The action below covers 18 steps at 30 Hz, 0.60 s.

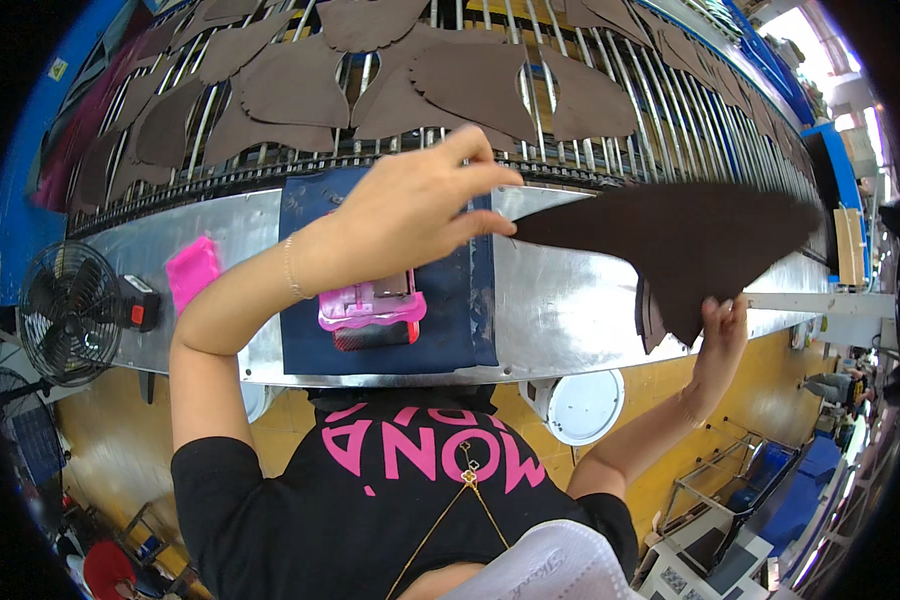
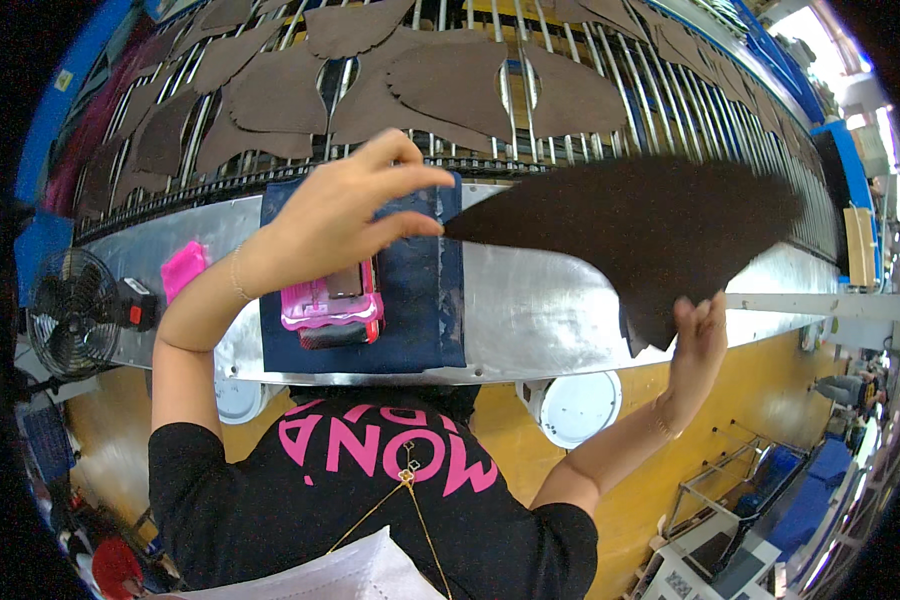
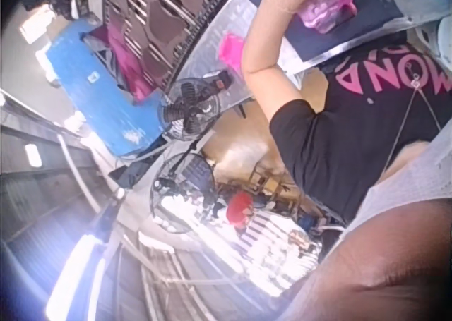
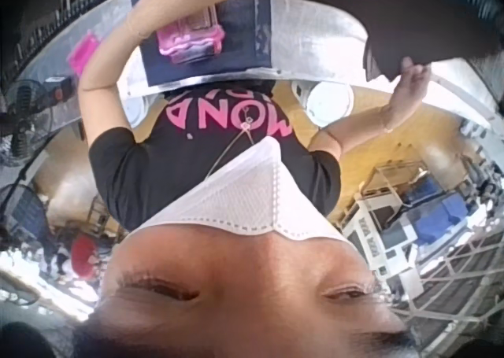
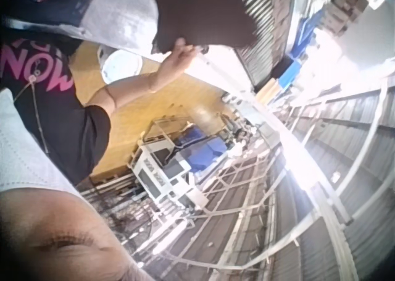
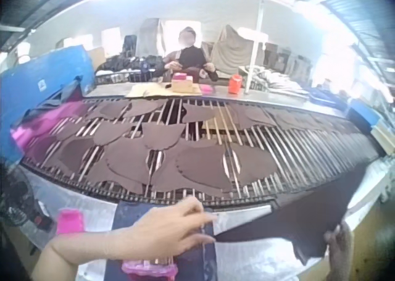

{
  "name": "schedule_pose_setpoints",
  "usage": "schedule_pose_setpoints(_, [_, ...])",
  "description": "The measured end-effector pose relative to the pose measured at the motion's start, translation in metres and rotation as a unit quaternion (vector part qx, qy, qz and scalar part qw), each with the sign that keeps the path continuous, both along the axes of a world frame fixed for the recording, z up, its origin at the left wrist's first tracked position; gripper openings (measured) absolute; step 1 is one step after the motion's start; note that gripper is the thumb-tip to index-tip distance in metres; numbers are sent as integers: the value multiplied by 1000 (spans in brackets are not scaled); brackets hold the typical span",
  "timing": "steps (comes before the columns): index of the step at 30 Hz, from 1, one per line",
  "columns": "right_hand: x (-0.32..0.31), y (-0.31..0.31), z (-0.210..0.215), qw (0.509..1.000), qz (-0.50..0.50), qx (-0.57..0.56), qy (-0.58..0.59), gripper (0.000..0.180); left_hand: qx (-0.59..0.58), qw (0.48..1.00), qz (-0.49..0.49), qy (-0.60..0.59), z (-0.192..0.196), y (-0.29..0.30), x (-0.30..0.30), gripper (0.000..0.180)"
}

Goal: The person repeatedly picks up brown fabric pieces from a conveyor belt and places them onto a metal rack. The person handles the pieces one at a time, arranging them in a row along the rack throughout the clip.

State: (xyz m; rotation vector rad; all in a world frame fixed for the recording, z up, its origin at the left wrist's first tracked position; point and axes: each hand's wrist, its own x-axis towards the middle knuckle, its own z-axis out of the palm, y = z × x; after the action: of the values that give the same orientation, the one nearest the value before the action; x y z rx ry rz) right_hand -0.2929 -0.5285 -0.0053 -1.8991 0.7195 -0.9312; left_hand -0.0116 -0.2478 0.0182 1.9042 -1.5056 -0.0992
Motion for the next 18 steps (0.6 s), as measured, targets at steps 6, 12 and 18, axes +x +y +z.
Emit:
schedule_pose_setpoints(6, [63, -161, -9, 988, 52, -32, 142, 57, -10, 993, 110, 33, 20, 29, 19, 42])
schedule_pose_setpoints(12, [151, -272, -89, 971, 149, 74, 170, 56, -26, 951, 275, 140, -12, 97, 41, 45])
schedule_pose_setpoints(18, [200, -310, -143, 935, 180, 142, 271, 46, -17, 890, 420, 174, -26, 154, 35, 45])
